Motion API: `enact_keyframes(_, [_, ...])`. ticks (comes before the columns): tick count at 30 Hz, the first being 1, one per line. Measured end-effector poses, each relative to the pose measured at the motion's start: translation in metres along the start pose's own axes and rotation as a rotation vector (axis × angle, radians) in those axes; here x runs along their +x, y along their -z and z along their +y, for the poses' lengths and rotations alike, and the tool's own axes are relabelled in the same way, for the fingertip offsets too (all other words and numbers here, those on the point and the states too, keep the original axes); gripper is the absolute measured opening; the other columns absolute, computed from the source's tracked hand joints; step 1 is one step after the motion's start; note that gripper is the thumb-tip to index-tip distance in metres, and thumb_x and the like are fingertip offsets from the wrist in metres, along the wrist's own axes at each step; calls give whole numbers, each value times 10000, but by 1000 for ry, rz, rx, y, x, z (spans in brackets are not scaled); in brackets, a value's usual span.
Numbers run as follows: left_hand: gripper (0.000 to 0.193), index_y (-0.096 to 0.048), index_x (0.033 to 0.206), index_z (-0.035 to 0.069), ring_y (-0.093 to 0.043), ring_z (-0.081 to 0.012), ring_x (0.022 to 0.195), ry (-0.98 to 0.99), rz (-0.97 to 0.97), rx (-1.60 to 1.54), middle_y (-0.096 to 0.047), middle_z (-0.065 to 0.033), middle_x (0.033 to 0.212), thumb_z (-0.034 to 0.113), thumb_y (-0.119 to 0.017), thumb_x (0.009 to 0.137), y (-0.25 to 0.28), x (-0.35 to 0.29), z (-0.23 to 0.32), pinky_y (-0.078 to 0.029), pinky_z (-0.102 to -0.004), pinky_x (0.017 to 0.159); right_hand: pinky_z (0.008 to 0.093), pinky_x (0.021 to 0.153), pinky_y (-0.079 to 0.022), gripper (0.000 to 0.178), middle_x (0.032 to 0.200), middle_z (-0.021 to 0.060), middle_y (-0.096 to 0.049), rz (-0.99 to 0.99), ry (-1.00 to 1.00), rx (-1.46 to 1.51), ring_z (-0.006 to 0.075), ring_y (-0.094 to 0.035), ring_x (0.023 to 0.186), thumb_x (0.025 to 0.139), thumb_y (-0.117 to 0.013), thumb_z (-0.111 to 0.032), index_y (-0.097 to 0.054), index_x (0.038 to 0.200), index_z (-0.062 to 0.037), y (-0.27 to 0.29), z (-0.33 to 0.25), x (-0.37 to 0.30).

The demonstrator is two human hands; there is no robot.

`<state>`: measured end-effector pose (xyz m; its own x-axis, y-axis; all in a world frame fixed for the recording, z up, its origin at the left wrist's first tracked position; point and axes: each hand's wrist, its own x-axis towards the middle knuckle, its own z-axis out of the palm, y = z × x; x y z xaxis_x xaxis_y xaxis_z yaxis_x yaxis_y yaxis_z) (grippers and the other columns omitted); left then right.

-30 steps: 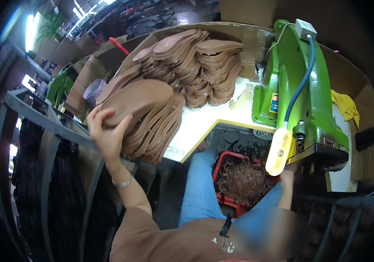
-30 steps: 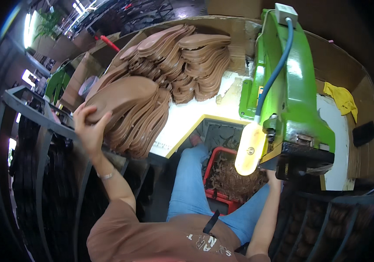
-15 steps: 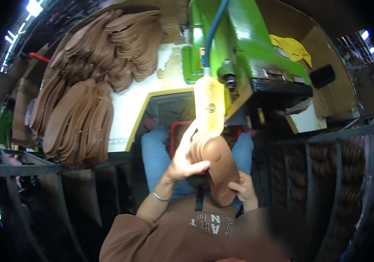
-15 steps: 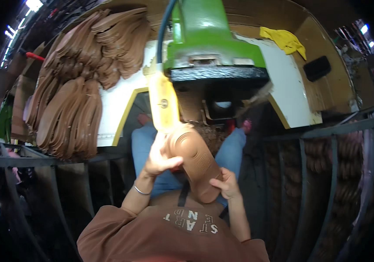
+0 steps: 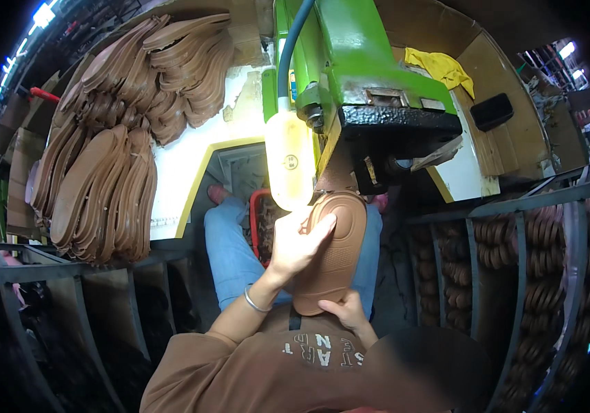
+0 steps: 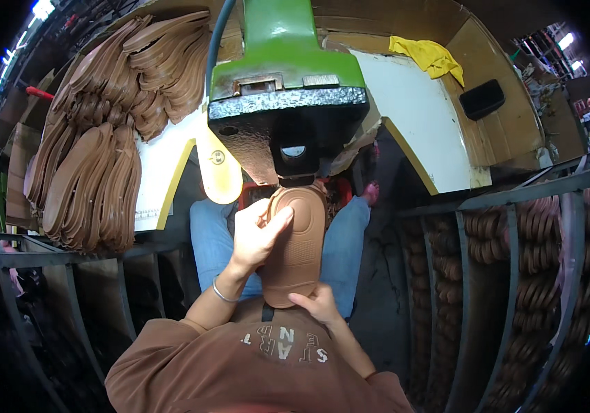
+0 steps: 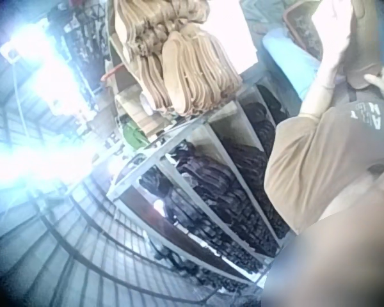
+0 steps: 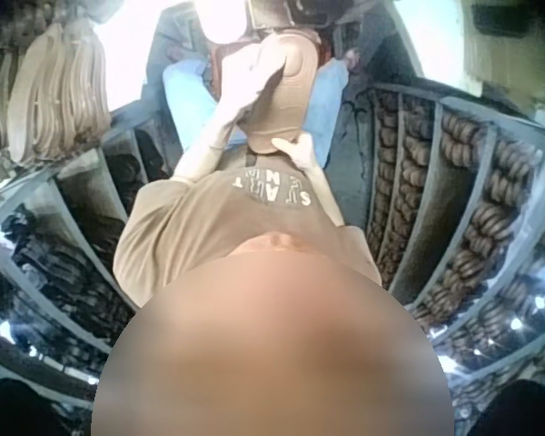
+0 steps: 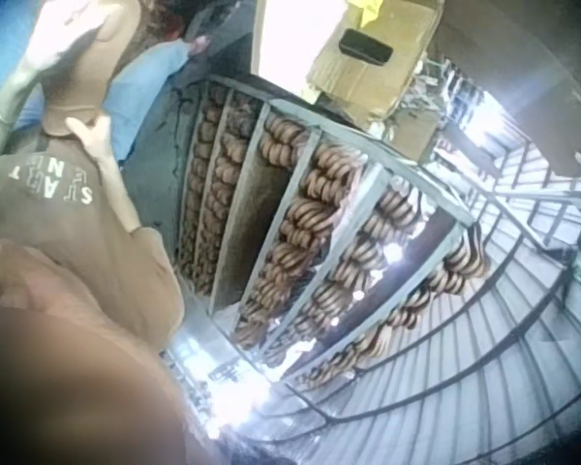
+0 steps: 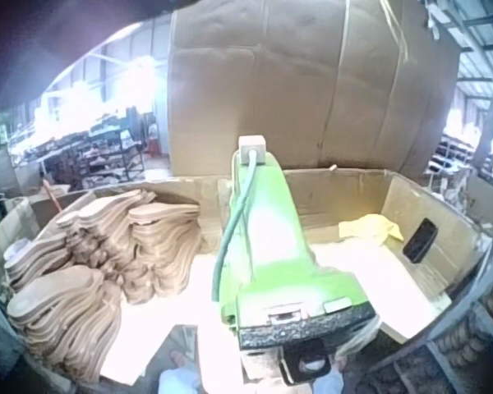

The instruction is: Operating a sole attaching or pressing machine to stitch, trim, or press rubber outsoles onto shoe components sequentially.

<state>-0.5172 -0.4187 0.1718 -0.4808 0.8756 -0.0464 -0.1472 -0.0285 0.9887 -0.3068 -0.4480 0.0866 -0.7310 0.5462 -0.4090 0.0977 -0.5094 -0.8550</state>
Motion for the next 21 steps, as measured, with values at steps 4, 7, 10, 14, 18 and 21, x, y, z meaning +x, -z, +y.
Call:
enact_keyframes(4, [434, -434, 1241, -41, -605, -131, 888, -47, 92, -183, -619, -137, 1016, -18, -602, 841, -15, -14, -22, -492, -228, 754, 294, 885, -466, 379, 1108, 136, -601, 71, 62, 106, 173, -578, 1012, 829, -645, -39, -518, 1165, 83, 22, 5, -16])
enact_keyframes(7, [744, -107, 1389, 14, -559, -262, 1096, -377, 98, 33, -504, -232, 1219, -91, -577, 821, -26, -25, -22, -487, -312, 878, 296, 898, -465, 370, 1110, 136, -600, 123, 104, 119, 178, -577, 1020, 829, -638, -6, -511, 1164, 84, 21, 3, -18])
enact_keyframes(10, [593, -308, 1312, -40, -566, -230, 1079, -485, 55, 266, -520, -217, 1215, -78, -618, 807, -24, -22, -25, -498, -276, 862, 293, 895, -473, 335, 1099, 139, -603, 165, 107, 172, 179, -587, 1002, 831, -624, 30, -519, 1144, 86, 13, 13, -11])
enact_keyframes(14, [472, -438, 1215, -53, -605, -174, 987, -157, 65, -197, -585, -176, 1134, -56, -651, 795, -28, -14, -3, -514, -243, 802, 284, 860, -492, 296, 1090, 135, -610, 84, 127, 153, 174, -605, 961, 842, -609, 34, -530, 1122, 86, 1, 21, -8])
enact_keyframes(18, [319, -564, 1059, -42, -632, -105, 810, -50, 42, 10, -667, -108, 921, 14, -706, 778, -12, 6, 8, -524, -218, 722, 284, 860, -483, 293, 1095, 131, -609, 12, 124, 157, 162, -593, 975, 863, -602, -6, -525, 1132, 84, -16, 10, 1])
enact_keyframes(21, [296, -567, 1044, -47, -629, -98, 804, -83, 77, 190, -666, -102, 913, 2, -697, 783, -4, 1, -6, -519, -214, 708, 291, 881, -469, 305, 1105, 128, -604, -2, 62, 191, 161, -581, 989, 867, -601, -17, -512, 1142, 81, -19, 7, 0])
